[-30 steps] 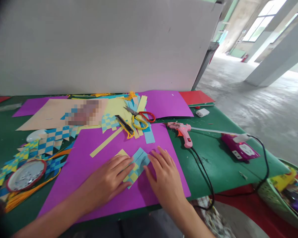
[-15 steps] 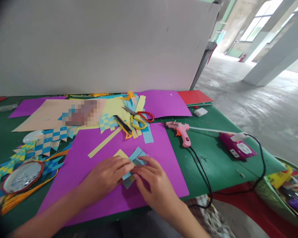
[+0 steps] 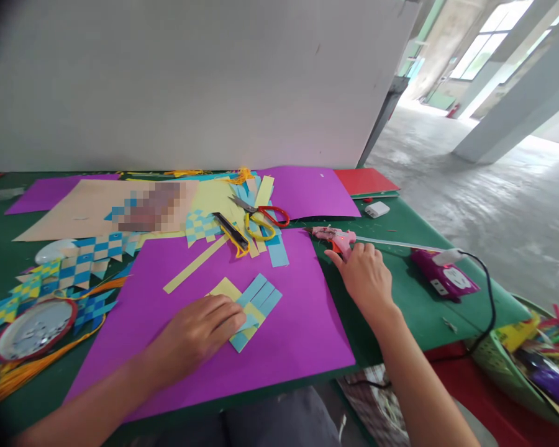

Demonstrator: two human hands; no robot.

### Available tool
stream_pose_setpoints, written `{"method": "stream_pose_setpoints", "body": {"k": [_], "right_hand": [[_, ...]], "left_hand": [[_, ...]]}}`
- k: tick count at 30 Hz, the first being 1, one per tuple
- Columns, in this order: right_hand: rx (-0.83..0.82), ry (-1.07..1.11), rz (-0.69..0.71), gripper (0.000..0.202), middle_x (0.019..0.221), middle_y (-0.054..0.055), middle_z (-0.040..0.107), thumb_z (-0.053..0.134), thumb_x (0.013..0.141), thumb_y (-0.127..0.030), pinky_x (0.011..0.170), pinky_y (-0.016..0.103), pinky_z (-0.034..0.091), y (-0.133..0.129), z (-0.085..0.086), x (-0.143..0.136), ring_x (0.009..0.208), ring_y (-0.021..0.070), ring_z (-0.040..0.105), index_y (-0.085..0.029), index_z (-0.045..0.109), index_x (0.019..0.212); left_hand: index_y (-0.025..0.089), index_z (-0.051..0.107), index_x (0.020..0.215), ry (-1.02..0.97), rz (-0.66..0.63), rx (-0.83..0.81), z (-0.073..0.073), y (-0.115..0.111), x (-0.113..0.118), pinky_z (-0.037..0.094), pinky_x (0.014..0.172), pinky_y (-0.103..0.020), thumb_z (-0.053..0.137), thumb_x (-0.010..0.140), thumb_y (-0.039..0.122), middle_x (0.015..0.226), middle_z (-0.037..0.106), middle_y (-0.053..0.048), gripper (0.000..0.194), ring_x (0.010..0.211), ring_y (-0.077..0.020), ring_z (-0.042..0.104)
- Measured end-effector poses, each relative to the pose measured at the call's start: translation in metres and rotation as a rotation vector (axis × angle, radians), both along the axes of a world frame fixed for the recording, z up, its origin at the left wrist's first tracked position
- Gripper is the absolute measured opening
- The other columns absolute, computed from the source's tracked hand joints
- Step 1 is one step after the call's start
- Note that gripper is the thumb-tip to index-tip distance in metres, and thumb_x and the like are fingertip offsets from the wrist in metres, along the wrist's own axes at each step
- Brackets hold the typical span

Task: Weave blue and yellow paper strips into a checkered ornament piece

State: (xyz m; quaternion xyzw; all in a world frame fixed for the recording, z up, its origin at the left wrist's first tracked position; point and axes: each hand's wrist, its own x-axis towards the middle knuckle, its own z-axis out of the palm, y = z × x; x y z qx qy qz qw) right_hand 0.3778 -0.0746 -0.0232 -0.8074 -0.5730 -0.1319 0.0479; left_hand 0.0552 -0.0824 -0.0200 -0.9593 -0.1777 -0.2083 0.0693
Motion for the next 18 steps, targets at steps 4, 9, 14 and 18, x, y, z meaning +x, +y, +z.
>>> {"method": "stream_pose_setpoints", "body": {"k": [4, 9, 14, 18], "right_hand": [[-0.057, 0.062, -0.057, 0.057, 0.097, 0.023, 0.064, 0.038, 0.091, -0.060, 0.066, 0.042, 0.049, 0.012, -0.003, -0.004, 0.090, 0.0358, 0.064, -0.007, 0.056, 0.104], [-0.089, 0.145, -0.147, 0.049, 0.090, 0.020, 0.068, 0.038, 0.090, -0.053, 0.066, 0.041, 0.048, 0.018, 0.003, -0.001, 0.083, 0.0352, 0.067, -0.009, 0.056, 0.102], [0.019, 0.231, -0.198, 0.046, 0.088, 0.019, 0.068, 0.038, 0.088, -0.054, 0.062, 0.038, 0.044, 0.014, 0.013, 0.010, 0.077, 0.0331, 0.066, -0.013, 0.055, 0.102], [0.138, 0.331, 0.000, 0.036, 0.077, 0.008, 0.064, 0.045, 0.086, -0.052, 0.058, 0.031, 0.039, 0.000, 0.017, 0.003, 0.067, 0.0248, 0.061, -0.019, 0.050, 0.099]], "left_hand": [[0.014, 0.058, 0.098, 0.019, -0.003, 0.012, 0.000, 0.000, 0.000, 0.050, 0.076, -0.034, 0.042, 0.093, 0.006, 0.088, 0.066, -0.007, 0.018, 0.085, -0.0195, 0.061], [0.014, 0.057, 0.096, 0.006, 0.000, 0.041, -0.002, 0.000, 0.000, 0.051, 0.076, -0.034, 0.042, 0.093, 0.005, 0.089, 0.067, -0.007, 0.018, 0.086, -0.0194, 0.063], [0.014, 0.058, 0.096, -0.013, 0.003, 0.047, -0.001, -0.001, 0.001, 0.053, 0.075, -0.033, 0.044, 0.092, 0.006, 0.087, 0.067, -0.007, 0.016, 0.085, -0.0191, 0.064], [0.012, 0.057, 0.095, -0.026, 0.001, 0.058, 0.000, -0.001, 0.001, 0.054, 0.072, -0.033, 0.045, 0.092, 0.006, 0.084, 0.067, -0.007, 0.015, 0.082, -0.0197, 0.064]]}}
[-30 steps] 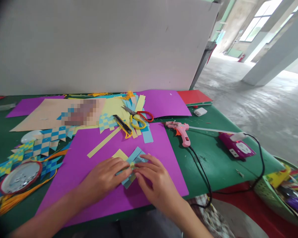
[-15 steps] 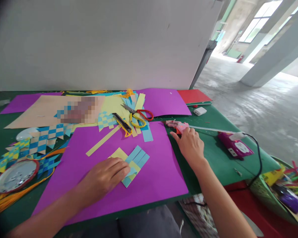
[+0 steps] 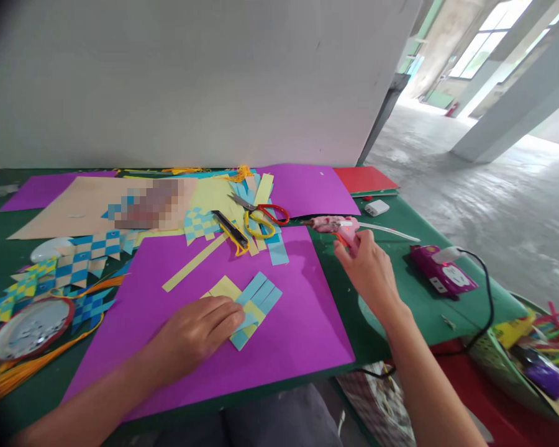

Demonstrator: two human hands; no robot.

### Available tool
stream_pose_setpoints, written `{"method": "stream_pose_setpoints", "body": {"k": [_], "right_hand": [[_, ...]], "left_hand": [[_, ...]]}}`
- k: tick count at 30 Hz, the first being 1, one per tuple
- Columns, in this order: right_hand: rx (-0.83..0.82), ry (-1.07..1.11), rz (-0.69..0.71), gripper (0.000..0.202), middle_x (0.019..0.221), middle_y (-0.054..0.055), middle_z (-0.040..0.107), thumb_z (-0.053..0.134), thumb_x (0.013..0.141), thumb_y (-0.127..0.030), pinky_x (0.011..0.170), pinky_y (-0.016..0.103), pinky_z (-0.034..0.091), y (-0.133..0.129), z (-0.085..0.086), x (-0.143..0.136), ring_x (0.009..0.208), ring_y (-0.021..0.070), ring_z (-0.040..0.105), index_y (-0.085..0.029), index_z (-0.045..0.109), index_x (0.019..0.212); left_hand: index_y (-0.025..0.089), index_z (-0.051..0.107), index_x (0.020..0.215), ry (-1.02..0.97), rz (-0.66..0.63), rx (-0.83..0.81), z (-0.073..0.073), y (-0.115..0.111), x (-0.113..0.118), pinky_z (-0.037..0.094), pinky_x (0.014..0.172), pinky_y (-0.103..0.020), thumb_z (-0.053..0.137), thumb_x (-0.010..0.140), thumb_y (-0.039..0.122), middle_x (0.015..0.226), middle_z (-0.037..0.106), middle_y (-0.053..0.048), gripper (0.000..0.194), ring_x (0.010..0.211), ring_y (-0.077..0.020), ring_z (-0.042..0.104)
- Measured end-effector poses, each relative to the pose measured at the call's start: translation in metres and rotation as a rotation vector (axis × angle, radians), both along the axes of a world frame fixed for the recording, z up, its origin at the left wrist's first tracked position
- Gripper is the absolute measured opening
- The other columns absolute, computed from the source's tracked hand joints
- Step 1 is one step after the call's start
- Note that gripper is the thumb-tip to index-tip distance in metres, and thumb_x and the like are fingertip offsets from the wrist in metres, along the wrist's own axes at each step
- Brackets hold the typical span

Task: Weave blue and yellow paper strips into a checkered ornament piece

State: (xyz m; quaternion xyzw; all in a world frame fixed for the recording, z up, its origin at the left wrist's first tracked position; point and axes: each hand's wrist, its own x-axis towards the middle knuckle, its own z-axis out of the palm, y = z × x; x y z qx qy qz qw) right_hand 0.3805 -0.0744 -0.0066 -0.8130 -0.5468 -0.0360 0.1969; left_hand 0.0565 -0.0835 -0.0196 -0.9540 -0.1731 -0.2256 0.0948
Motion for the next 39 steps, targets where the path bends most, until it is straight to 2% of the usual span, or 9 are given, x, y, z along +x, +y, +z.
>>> {"method": "stream_pose_setpoints", "body": {"k": [2, 5, 13, 21, 28, 39], "right_hand": [[0.043, 0.041, 0.138, 0.033, 0.069, 0.002, 0.060, 0.049, 0.085, -0.051, 0.055, 0.028, 0.038, -0.010, 0.000, -0.009, 0.059, 0.0202, 0.056, -0.021, 0.048, 0.097], [0.030, 0.014, 0.282, 0.031, 0.068, 0.000, 0.059, 0.052, 0.084, -0.050, 0.052, 0.026, 0.037, -0.025, -0.001, -0.024, 0.053, 0.0168, 0.053, -0.022, 0.048, 0.096], [-0.029, -0.134, 0.514, 0.027, 0.067, 0.000, 0.064, 0.048, 0.088, -0.046, 0.048, 0.026, 0.038, -0.049, 0.002, -0.038, 0.047, 0.0170, 0.057, -0.021, 0.047, 0.098], [-0.051, -0.210, 0.587, 0.024, 0.080, 0.003, 0.068, 0.051, 0.089, -0.041, 0.054, 0.028, 0.044, -0.056, -0.002, -0.035, 0.065, 0.0205, 0.067, -0.021, 0.048, 0.102], [-0.009, -0.244, 0.645, 0.021, 0.082, 0.003, 0.068, 0.047, 0.092, -0.038, 0.053, 0.028, 0.044, -0.056, 0.001, -0.036, 0.066, 0.0198, 0.067, -0.020, 0.048, 0.103], [0.046, -0.270, 0.694, 0.028, 0.081, 0.003, 0.067, 0.035, 0.099, -0.044, 0.052, 0.028, 0.045, -0.056, 0.008, -0.041, 0.063, 0.0186, 0.067, -0.019, 0.047, 0.103]], "left_hand": [[0.012, 0.057, 0.096, 0.006, 0.000, -0.007, 0.000, 0.000, -0.001, 0.054, 0.074, -0.032, 0.045, 0.092, 0.006, 0.084, 0.067, -0.007, 0.014, 0.083, -0.0192, 0.064], [0.013, 0.057, 0.096, 0.017, 0.010, -0.019, 0.001, 0.000, -0.001, 0.054, 0.077, -0.032, 0.045, 0.093, 0.007, 0.085, 0.067, -0.007, 0.014, 0.085, -0.0187, 0.064], [0.013, 0.057, 0.092, -0.003, 0.010, -0.006, 0.003, 0.000, 0.001, 0.055, 0.072, -0.032, 0.043, 0.094, 0.008, 0.083, 0.067, -0.007, 0.015, 0.079, -0.0187, 0.064], [0.012, 0.057, 0.095, -0.010, 0.006, 0.006, 0.004, 0.000, 0.000, 0.054, 0.069, -0.032, 0.042, 0.094, 0.007, 0.082, 0.068, -0.007, 0.016, 0.078, -0.0185, 0.065], [0.011, 0.058, 0.096, -0.005, 0.001, -0.007, 0.000, 0.000, -0.001, 0.054, 0.071, -0.032, 0.049, 0.091, 0.006, 0.086, 0.068, -0.007, 0.011, 0.081, -0.0197, 0.064], [0.010, 0.058, 0.095, -0.021, -0.006, -0.026, 0.001, 0.000, 0.001, 0.054, 0.068, -0.033, 0.047, 0.091, 0.005, 0.083, 0.067, -0.006, 0.013, 0.077, -0.0198, 0.063]]}}
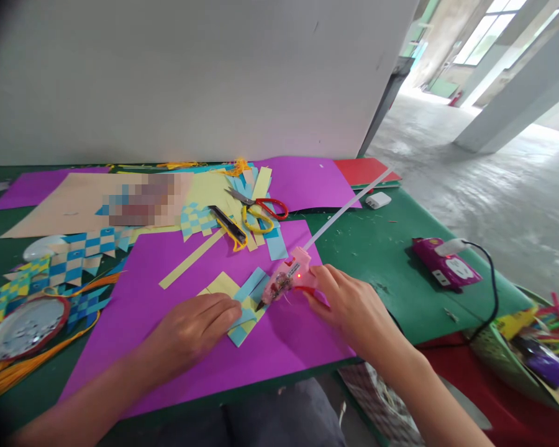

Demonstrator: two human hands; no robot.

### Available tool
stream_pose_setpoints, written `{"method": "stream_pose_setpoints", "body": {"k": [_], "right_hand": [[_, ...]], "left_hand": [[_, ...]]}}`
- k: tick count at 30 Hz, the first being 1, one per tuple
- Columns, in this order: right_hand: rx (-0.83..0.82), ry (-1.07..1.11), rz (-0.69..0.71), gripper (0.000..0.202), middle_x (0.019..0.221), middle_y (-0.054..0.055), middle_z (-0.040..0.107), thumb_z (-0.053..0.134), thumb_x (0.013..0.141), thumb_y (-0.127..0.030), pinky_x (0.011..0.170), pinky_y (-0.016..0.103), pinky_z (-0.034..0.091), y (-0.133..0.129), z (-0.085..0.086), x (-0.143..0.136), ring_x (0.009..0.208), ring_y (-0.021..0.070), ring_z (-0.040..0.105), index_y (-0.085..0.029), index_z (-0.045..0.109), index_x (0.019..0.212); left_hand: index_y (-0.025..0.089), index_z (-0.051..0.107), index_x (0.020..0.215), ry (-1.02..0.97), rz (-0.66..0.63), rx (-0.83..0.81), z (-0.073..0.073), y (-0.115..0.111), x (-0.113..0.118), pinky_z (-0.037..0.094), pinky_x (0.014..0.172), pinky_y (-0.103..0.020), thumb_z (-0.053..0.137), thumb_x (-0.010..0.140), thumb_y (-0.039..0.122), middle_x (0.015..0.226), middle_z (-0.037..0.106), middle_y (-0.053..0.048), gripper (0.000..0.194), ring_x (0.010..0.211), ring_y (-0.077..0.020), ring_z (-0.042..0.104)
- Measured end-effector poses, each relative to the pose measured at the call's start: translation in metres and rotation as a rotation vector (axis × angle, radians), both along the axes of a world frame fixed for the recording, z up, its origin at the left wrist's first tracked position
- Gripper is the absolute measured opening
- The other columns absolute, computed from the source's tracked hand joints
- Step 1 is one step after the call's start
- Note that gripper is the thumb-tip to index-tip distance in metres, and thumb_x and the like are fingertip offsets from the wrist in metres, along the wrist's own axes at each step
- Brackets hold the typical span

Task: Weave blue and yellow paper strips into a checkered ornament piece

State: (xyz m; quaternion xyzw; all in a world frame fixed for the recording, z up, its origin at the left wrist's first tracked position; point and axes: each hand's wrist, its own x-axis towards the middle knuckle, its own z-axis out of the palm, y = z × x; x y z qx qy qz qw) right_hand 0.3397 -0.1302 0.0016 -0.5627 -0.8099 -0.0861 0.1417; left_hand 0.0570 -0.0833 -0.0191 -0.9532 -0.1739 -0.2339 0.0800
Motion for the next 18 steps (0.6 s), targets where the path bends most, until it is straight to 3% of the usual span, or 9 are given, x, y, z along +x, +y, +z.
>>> {"method": "stream_pose_setpoints", "body": {"k": [18], "right_hand": [[0.003, 0.003, 0.032, 0.027, 0.091, 0.007, 0.069, 0.037, 0.099, -0.040, 0.056, 0.029, 0.048, -0.0002, 0.0010, -0.0017, 0.069, 0.0193, 0.068, -0.017, 0.051, 0.104]], "left_hand": [[0.010, 0.059, 0.096, -0.013, -0.011, -0.005, 0.0007, 0.0008, -0.0007, 0.054, 0.067, -0.033, 0.044, 0.092, 0.006, 0.084, 0.068, -0.007, 0.016, 0.078, -0.0205, 0.064]]}}
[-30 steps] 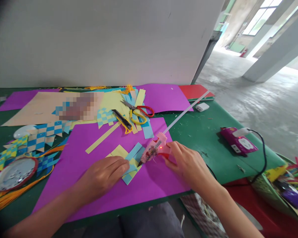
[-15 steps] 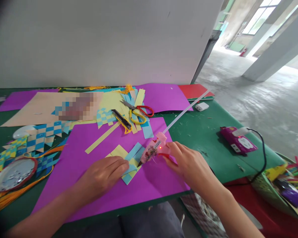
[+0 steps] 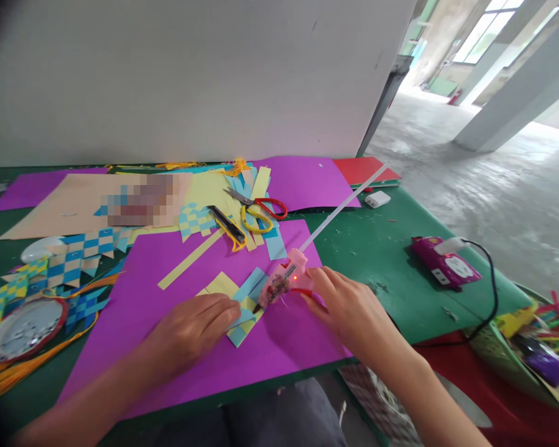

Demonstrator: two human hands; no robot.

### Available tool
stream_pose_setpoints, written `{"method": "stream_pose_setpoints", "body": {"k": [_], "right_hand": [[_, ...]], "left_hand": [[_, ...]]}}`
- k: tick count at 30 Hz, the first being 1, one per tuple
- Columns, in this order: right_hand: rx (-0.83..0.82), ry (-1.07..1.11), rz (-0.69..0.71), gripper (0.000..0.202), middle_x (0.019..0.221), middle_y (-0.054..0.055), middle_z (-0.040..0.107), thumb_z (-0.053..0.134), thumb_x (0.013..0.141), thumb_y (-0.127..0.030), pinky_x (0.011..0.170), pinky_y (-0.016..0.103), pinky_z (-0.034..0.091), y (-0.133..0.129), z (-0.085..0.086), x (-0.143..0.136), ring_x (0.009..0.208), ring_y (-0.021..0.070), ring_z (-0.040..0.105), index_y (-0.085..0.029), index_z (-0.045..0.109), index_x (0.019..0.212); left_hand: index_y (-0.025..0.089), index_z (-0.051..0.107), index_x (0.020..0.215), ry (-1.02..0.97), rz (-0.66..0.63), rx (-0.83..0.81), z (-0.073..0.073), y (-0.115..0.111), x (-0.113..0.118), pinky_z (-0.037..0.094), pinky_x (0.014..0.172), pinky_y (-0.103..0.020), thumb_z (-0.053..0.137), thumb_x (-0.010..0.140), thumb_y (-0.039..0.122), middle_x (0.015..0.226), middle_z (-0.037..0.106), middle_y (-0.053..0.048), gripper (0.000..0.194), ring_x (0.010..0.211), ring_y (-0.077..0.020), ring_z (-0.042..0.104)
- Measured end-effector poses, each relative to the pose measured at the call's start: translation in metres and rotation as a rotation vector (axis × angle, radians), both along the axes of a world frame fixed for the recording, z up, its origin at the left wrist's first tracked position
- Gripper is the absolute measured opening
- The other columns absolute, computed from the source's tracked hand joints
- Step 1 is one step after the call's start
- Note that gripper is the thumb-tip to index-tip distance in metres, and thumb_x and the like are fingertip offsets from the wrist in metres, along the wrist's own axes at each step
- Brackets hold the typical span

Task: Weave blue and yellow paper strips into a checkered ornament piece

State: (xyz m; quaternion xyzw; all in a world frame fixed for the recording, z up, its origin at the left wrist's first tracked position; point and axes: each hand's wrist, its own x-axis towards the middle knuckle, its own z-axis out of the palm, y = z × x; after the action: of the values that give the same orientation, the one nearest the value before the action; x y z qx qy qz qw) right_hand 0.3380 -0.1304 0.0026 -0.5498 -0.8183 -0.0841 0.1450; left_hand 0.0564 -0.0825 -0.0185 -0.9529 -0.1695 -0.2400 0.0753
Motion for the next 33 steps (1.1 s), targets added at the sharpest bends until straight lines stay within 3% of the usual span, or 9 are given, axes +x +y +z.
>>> {"method": "stream_pose_setpoints", "body": {"k": [14, 20, 25, 28, 33], "right_hand": [[-0.021, 0.007, -0.083, 0.028, 0.086, 0.005, 0.068, 0.037, 0.099, -0.043, 0.055, 0.029, 0.046, -0.003, -0.001, -0.002, 0.069, 0.0199, 0.068, -0.019, 0.049, 0.105], [-0.045, 0.080, -0.326, 0.040, 0.080, 0.003, 0.066, 0.048, 0.089, -0.058, 0.051, 0.029, 0.042, -0.006, -0.002, 0.012, 0.062, 0.0211, 0.065, -0.021, 0.048, 0.104], [0.026, 0.171, -0.517, 0.041, 0.070, 0.003, 0.062, 0.049, 0.087, -0.061, 0.048, 0.029, 0.037, -0.001, -0.009, 0.022, 0.054, 0.0229, 0.061, -0.022, 0.049, 0.099], [0.050, 0.231, -0.603, 0.041, 0.069, 0.004, 0.062, 0.048, 0.087, -0.061, 0.050, 0.030, 0.035, 0.007, -0.013, 0.026, 0.056, 0.0247, 0.061, -0.022, 0.051, 0.097], [0.037, 0.279, -0.693, 0.044, 0.073, 0.006, 0.063, 0.048, 0.085, -0.062, 0.056, 0.032, 0.037, 0.025, -0.025, 0.039, 0.063, 0.0251, 0.059, -0.020, 0.053, 0.095]], "left_hand": [[0.011, 0.058, 0.095, 0.005, 0.004, -0.012, 0.002, 0.000, 0.002, 0.056, 0.068, -0.033, 0.042, 0.093, 0.005, 0.083, 0.068, -0.007, 0.017, 0.078, -0.0200, 0.065], [0.011, 0.057, 0.101, -0.005, 0.036, -0.007, -0.001, 0.000, 0.000, 0.056, 0.071, -0.032, 0.046, 0.093, 0.009, 0.083, 0.068, -0.007, 0.014, 0.081, -0.0192, 0.066], [0.010, 0.057, 0.101, -0.035, 0.059, -0.026, -0.003, -0.001, 0.001, 0.054, 0.070, -0.030, 0.055, 0.092, 0.019, 0.083, 0.067, -0.005, 0.013, 0.079, -0.0181, 0.065], [0.012, 0.058, 0.098, 0.032, 0.034, -0.019, -0.005, -0.001, 0.001, 0.051, 0.071, -0.032, 0.058, 0.090, 0.016, 0.082, 0.065, -0.004, 0.009, 0.079, -0.0189, 0.063], [0.019, 0.058, 0.113, 0.131, 0.018, -0.040, -0.004, 0.000, 0.004, 0.044, 0.067, -0.034, 0.056, 0.090, 0.016, 0.084, 0.060, -0.003, 0.024, 0.078, -0.0195, 0.056]]}}
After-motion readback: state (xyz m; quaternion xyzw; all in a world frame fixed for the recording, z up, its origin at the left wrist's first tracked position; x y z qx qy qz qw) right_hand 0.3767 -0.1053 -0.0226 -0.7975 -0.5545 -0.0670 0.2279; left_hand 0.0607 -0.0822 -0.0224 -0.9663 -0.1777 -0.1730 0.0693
